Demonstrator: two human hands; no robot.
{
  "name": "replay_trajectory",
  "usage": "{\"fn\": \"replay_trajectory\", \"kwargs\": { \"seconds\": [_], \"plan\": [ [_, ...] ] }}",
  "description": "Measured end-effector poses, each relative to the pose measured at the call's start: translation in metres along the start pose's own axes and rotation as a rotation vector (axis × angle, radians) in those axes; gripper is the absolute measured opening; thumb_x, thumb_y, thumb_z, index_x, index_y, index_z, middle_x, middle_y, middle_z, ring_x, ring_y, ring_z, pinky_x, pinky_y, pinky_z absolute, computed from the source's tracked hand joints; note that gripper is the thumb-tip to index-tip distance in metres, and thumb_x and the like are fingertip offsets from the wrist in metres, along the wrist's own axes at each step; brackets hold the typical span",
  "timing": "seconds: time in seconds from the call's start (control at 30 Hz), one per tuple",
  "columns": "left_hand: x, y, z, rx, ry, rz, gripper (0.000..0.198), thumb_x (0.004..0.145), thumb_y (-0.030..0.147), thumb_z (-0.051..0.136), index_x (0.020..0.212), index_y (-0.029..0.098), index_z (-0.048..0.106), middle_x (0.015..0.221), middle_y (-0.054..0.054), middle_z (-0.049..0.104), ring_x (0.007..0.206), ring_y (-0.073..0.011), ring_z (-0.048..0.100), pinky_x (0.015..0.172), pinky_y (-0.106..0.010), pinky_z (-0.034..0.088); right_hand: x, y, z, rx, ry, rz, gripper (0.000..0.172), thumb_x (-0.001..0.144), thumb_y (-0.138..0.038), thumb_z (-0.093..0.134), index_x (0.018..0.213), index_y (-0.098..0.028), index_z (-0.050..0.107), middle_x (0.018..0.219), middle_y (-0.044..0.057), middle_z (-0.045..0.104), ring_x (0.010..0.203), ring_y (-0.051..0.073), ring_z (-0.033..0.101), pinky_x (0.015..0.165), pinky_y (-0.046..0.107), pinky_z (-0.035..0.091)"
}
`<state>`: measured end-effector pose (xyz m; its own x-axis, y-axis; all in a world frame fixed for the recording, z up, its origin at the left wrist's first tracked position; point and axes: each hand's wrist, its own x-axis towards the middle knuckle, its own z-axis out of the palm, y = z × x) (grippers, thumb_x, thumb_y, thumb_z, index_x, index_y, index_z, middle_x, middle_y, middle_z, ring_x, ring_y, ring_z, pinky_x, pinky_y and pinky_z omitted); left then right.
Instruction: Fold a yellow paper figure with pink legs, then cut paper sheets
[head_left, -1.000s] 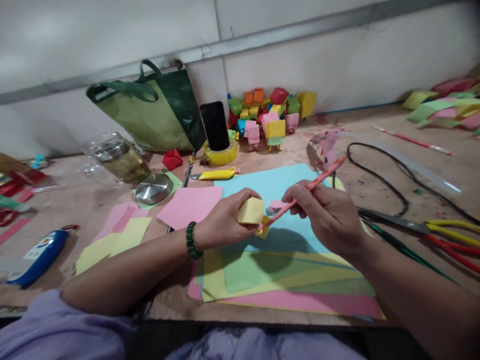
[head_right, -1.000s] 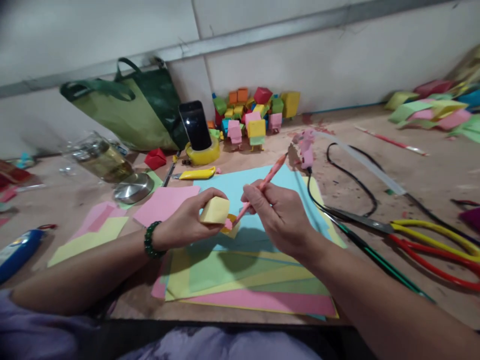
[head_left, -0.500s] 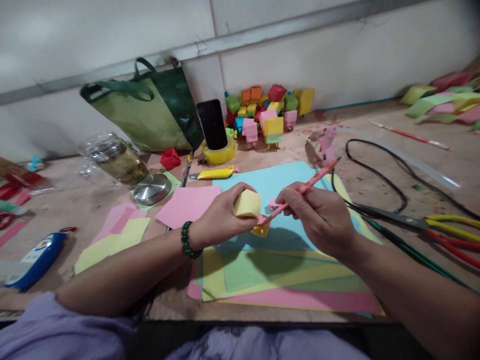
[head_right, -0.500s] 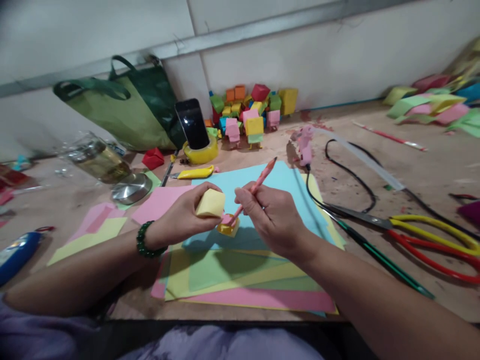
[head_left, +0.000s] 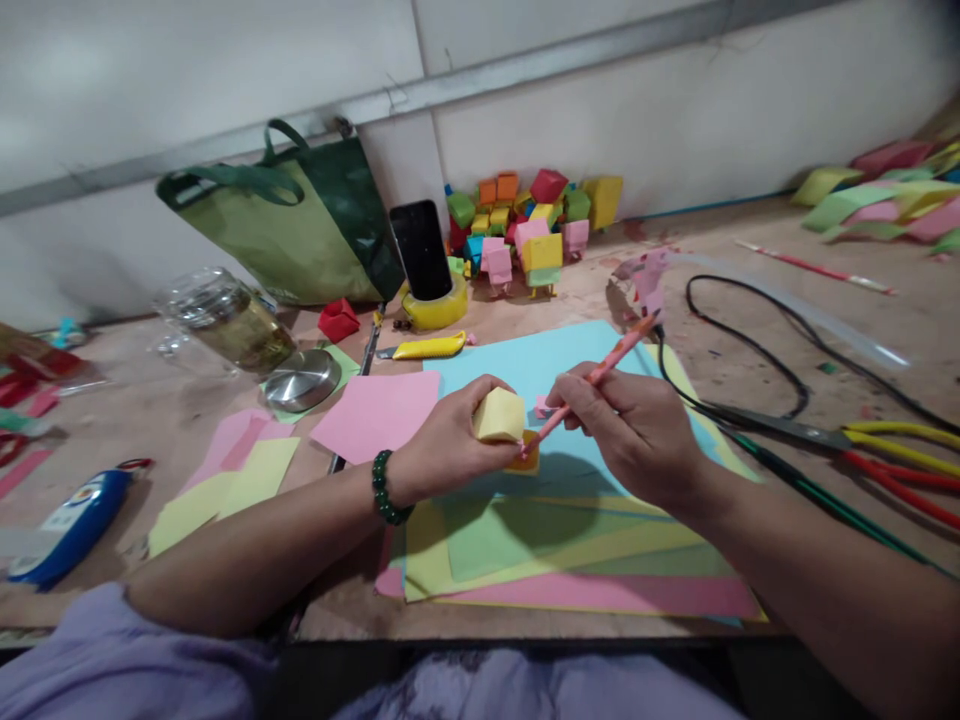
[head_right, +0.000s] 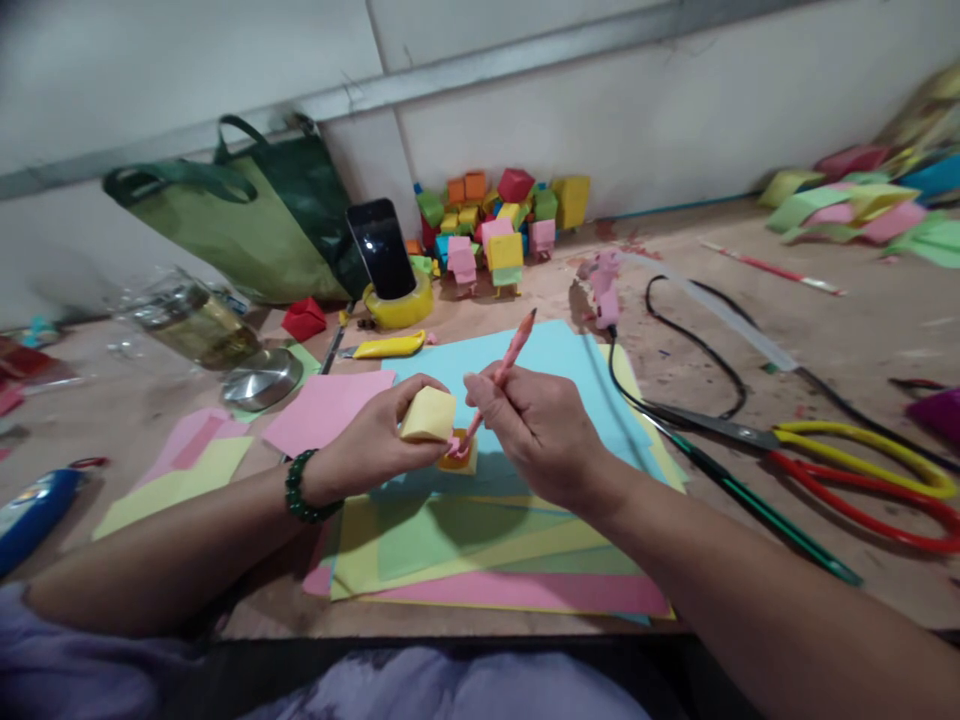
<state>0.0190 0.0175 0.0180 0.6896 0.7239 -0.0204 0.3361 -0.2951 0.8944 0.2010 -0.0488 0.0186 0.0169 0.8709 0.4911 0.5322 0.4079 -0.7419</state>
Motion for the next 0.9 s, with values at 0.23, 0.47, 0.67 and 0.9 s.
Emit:
{"fn": "replay_trajectory", "kwargs": {
  "seconds": [0.23,0.47,0.67,0.9],
  "plan": [
    [-0.002,0.006,-0.006,-0.002,0.071,0.022,0.036,0.067,0.025,0.071,0.095,0.018,0.050,0.077,0.003,0.053,0.068,-0.0117,0.049,0.061,-0.023,0.042,0.000,-0.001,-0.001,0.005,0.040,-0.006,0.031,0.094,-0.033,0.046,0.072,-0.019,0.063,0.068,0.000,0.063,0.058,0.010,0.057,0.054,0.023,0.043],
    [-0.002,0.007,0.001,-0.082,0.018,-0.025,0.035,0.067,0.027,0.073,0.091,0.017,0.049,0.074,0.004,0.052,0.065,-0.0103,0.048,0.058,-0.021,0.041,0.000,-0.001,-0.001,0.020,0.023,0.007,0.034,0.095,-0.035,0.045,0.071,-0.019,0.063,0.064,0.000,0.061,0.057,0.011,0.055,0.054,0.024,0.043],
    [-0.008,0.000,0.006,0.066,0.054,0.073,0.033,0.070,0.025,0.069,0.096,0.018,0.050,0.080,0.002,0.056,0.069,-0.0112,0.051,0.062,-0.022,0.043,-0.001,0.001,0.000,-0.020,0.002,0.005,0.034,0.095,-0.036,0.044,0.070,-0.020,0.061,0.063,0.000,0.059,0.056,0.011,0.054,0.054,0.024,0.044],
    [-0.009,0.000,0.007,0.032,0.071,0.062,0.033,0.070,0.023,0.069,0.096,0.019,0.050,0.080,0.003,0.055,0.069,-0.0114,0.051,0.062,-0.022,0.042,-0.002,-0.002,0.000,-0.030,0.005,-0.019,0.034,0.095,-0.034,0.044,0.070,-0.019,0.062,0.064,0.001,0.061,0.055,0.011,0.055,0.056,0.024,0.044]
  ]
}}
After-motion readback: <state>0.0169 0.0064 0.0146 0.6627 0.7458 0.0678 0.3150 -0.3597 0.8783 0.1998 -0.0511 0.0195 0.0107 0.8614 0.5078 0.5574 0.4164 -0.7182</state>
